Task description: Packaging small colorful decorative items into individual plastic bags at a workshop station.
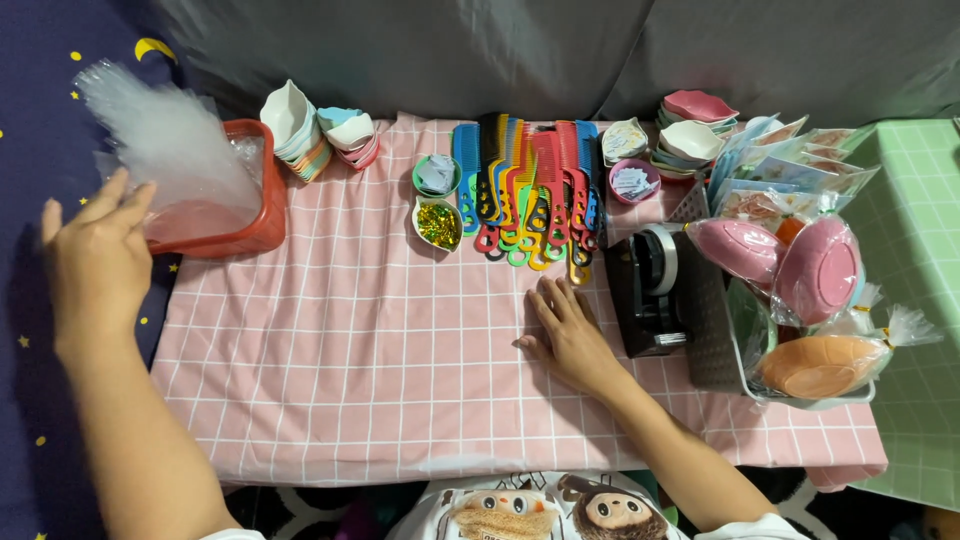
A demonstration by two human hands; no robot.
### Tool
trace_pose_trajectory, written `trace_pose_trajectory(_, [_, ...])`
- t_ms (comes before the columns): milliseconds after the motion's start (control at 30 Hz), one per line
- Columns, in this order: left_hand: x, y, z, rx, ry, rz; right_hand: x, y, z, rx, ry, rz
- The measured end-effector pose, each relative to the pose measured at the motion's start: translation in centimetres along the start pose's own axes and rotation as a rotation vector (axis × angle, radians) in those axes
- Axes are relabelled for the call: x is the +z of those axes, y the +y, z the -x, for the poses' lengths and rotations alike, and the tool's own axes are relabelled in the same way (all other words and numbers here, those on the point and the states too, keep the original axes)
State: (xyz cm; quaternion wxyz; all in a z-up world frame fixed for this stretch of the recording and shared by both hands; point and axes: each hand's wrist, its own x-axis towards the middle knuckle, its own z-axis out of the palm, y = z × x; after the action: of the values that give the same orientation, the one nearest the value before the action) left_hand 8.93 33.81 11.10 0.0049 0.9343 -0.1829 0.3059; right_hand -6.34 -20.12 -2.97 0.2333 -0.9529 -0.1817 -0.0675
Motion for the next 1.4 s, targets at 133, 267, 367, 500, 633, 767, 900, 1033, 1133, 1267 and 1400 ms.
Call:
trace_pose_trajectory(133, [-4.3,1.3,-0.2,0.003,0.04,0.013,0.0,0.1,0.0,-0.006,0.014,0.012])
trace_pose_trajectory(267, [-8.3,4.8,-0.6,-0.022,0.142,0.328,0.0,0.0,-0.1,-0.012,0.018,0.017])
trace_pose_trajectory(367, [-11.0,9.4,-1.5,0.009,0.171,0.411,-0.2,-0.1,-0.1,0.015,-0.008,0.012])
trace_pose_trajectory(500, [-11.3,16.2,-3.5,0.084,0.1,0.546,-0.3,-0.2,-0.1,0.033,-0.03,0.01])
trace_pose_trajectory(633, [-6.0,21.7,-4.4,0.096,-0.075,0.82,0.5,0.9,-0.1,0.04,0.017,0.18])
trace_pose_trajectory(767, [-1.5,26.6,-4.6,0.14,-0.463,1.119,-1.1,1.1,-0.4,0.068,0.163,-0.11])
trace_pose_trajectory(900, [3.6,30.3,-4.0,0.183,-0.71,1.192,-3.8,-0.4,-1.1,0.18,0.286,-0.577])
trace_pose_trajectory(1033, [6.5,32.6,-3.4,0.248,-0.762,1.264,-3.7,-1.4,-1.5,0.176,0.249,-0.695])
trace_pose_trajectory(1133, [8.2,33.1,-3.2,0.164,-0.756,1.368,-2.9,-1.3,-1.7,0.263,0.265,-0.666])
trace_pose_trajectory(1267, [11.4,32.5,-2.1,0.001,-0.58,1.513,-2.7,-1.2,-2.4,0.451,0.312,-0.855])
trace_pose_trajectory(1400, [14.3,32.1,-0.7,-0.242,-0.525,1.706,-3.3,-0.9,-2.9,0.574,0.304,-1.039])
